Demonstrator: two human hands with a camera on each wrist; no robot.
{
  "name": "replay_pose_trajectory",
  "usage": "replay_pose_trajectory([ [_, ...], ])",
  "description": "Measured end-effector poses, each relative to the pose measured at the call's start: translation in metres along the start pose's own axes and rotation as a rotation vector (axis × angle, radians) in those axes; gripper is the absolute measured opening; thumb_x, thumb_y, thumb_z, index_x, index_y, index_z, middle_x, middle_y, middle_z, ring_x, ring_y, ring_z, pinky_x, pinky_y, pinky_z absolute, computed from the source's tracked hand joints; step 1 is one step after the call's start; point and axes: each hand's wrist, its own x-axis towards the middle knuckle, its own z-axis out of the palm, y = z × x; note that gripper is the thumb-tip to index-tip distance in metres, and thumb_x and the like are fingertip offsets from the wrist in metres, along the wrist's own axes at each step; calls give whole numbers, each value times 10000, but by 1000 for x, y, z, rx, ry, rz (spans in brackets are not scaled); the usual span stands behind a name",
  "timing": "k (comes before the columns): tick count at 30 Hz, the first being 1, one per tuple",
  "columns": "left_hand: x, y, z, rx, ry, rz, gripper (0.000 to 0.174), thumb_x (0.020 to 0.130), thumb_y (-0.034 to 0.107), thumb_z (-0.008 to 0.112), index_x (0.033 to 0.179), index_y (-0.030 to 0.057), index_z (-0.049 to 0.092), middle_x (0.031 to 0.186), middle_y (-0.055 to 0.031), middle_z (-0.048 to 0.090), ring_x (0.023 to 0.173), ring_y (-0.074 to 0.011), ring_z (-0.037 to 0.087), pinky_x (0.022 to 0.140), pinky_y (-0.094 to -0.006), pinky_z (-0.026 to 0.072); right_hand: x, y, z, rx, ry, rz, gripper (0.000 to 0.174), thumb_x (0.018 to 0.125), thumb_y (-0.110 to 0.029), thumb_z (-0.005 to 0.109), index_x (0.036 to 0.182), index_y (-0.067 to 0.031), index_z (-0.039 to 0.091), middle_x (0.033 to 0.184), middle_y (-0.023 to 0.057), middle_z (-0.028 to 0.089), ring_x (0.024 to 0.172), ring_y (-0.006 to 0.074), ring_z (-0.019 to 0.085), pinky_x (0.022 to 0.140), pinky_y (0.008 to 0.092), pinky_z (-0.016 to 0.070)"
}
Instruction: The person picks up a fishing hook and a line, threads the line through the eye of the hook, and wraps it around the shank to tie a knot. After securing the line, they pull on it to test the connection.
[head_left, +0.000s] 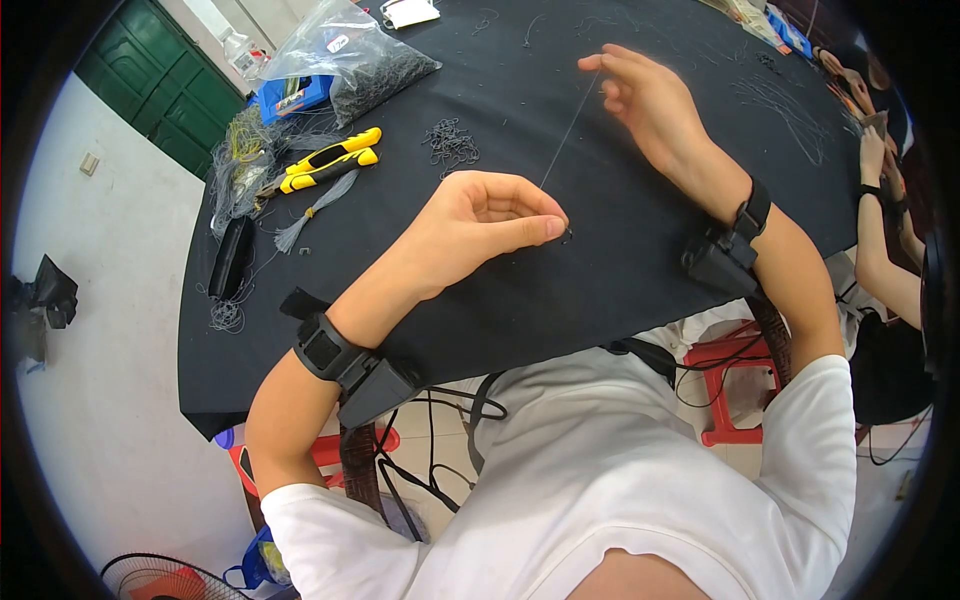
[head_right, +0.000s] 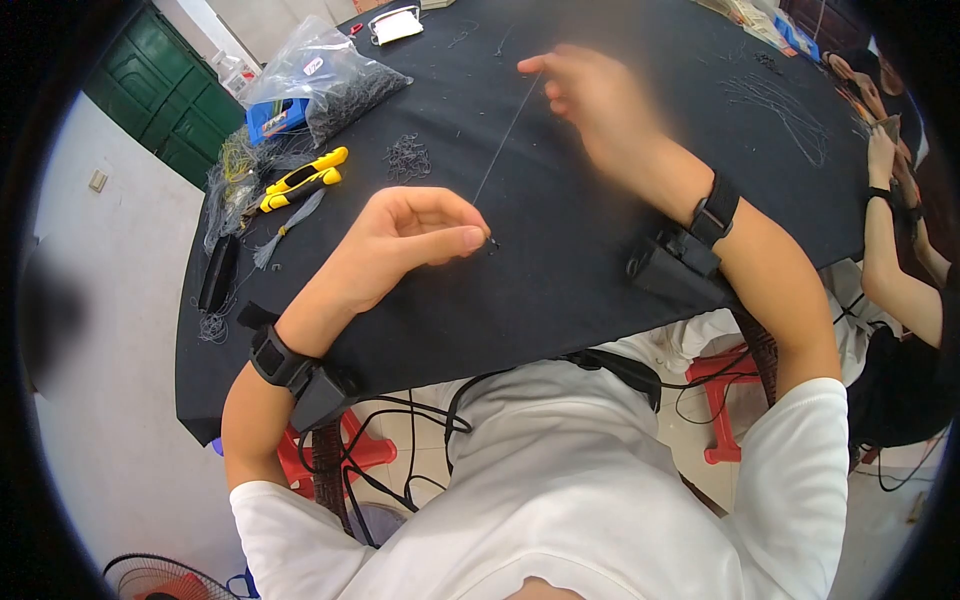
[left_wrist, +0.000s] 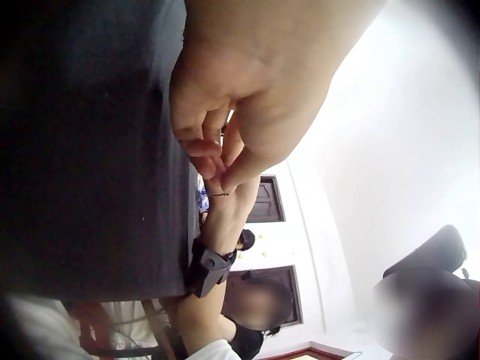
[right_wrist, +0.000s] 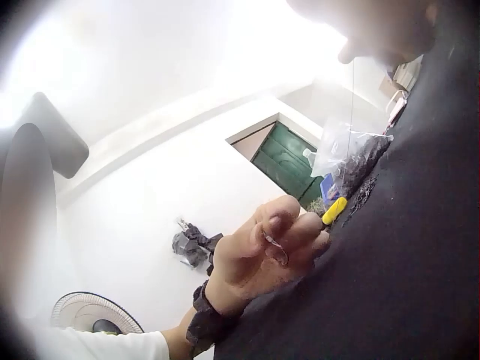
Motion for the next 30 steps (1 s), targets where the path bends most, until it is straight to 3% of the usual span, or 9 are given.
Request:
replay_pose_trajectory([
  [7, 0, 0, -1, 8, 0, -6, 152, 809, 135, 666, 895, 11, 647, 834, -12, 637, 743, -49, 562, 667, -174, 435, 8, -1, -12, -18, 36, 14, 234, 875, -195, 498, 954, -38, 653, 808, -24, 494, 719, 68, 432, 682, 203, 372],
  [11, 0, 2, -1, 37, 41, 29, 128, 814, 99, 655, 894, 0, 643, 852, -16, 632, 764, -54, 569, 689, -181, 446, 2, -3, -6, -19, -13, -49, 263, 879, -214, 505, 1019, -20, 615, 960, 39, 593, 767, 67, 480, 691, 199, 387],
  [16, -3, 13, -14, 267, 176, 233, 88, 817, 21, 631, 891, -27, 630, 868, -37, 623, 779, -71, 578, 713, -187, 457, -11, -5, 10, -40, -191, 3, 321, 881, -241, 525, 1097, -5, 558, 1034, 87, 632, 750, 58, 509, 676, 199, 395],
  [18, -3, 16, -18, 341, 237, 341, 86, 819, 22, 630, 889, -28, 630, 866, -41, 624, 779, -73, 578, 717, -188, 458, -18, -7, 20, -126, -242, 2, 286, 882, -238, 533, 1045, -12, 593, 923, 61, 643, 678, 51, 506, 630, 191, 394],
  [19, -1, 11, -19, 353, 307, 394, 74, 791, 52, 651, 854, 13, 654, 815, -4, 642, 712, -32, 550, 555, -165, 380, -22, -9, 24, -189, -290, -7, 268, 883, -231, 538, 1032, -17, 601, 884, 51, 641, 652, 47, 498, 613, 186, 389],
  [21, 0, 12, -20, 496, 348, 439, 76, 782, 62, 656, 852, 31, 655, 801, 7, 640, 680, -31, 535, 536, -169, 354, -28, -10, 29, -235, -424, -27, 232, 868, -219, 566, 982, -25, 626, 778, 28, 627, 613, 44, 496, 581, 183, 394],
  [24, 1, 11, -20, 657, 423, 508, 79, 771, 70, 659, 849, 56, 657, 776, 16, 631, 645, -33, 516, 510, -176, 323, -33, -7, 32, -268, -547, 27, 218, 866, -219, 586, 934, -20, 643, 785, 30, 634, 628, 42, 527, 560, 173, 407],
  [30, -1, 14, -18, 776, 480, 521, 73, 768, 62, 652, 841, 67, 654, 753, 16, 611, 629, -37, 508, 483, -188, 302, -40, -8, 38, -317, -616, -96, 206, 866, -204, 600, 903, -4, 638, 737, 2, 601, 644, 48, 537, 575, 193, 437],
])
